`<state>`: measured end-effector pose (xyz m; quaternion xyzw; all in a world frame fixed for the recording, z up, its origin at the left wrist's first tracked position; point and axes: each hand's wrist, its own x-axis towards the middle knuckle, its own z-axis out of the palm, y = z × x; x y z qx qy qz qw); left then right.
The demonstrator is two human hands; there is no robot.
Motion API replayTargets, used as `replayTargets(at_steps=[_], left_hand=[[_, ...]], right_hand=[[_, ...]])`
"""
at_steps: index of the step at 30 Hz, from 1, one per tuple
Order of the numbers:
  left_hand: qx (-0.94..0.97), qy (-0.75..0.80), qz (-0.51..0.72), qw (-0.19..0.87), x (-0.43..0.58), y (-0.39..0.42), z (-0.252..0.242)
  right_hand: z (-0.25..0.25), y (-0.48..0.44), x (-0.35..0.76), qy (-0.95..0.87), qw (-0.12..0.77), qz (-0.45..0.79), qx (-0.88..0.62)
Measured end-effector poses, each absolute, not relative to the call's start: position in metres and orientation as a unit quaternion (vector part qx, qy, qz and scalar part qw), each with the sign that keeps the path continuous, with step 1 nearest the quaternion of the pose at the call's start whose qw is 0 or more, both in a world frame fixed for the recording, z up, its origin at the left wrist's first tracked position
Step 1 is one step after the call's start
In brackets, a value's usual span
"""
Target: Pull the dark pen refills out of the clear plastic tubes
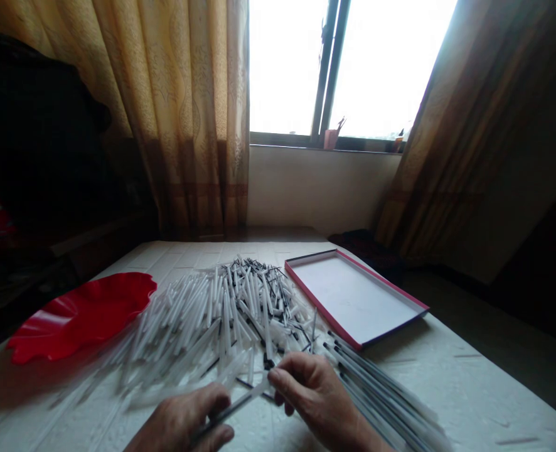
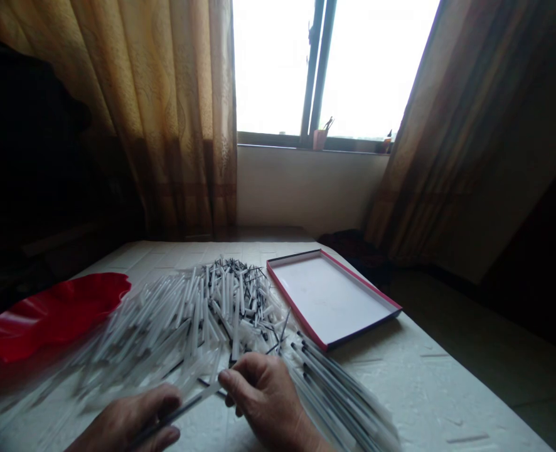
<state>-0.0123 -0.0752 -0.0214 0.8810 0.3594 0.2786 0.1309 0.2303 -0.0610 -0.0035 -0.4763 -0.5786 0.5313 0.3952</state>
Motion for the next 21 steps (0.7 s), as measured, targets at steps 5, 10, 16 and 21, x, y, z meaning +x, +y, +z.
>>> replayTargets(at_steps=[5, 10, 16, 21], left_hand=[[0.878, 0.351, 0.311, 0.095, -0.009, -0.073, -0.021], [0.886, 0.358, 0.281, 0.088, -0.005, -0.078, -0.005], [0.883, 0.347, 0.3, 0.1, -0.01, -0.072, -0.017], [0.862, 0.359, 0.354, 0.056, -0.014, -0.07, -0.025]], right_hand=[[0.002, -0.063, 0.23, -0.578, 0.405, 0.539, -0.46], [0.001, -0.065, 0.23, -0.581, 0.432, 0.543, -0.424], [-0.001, -0.062, 0.233, -0.583, 0.435, 0.529, -0.438], [0.001, -0.059, 0.234, -0.583, 0.432, 0.51, -0.461]])
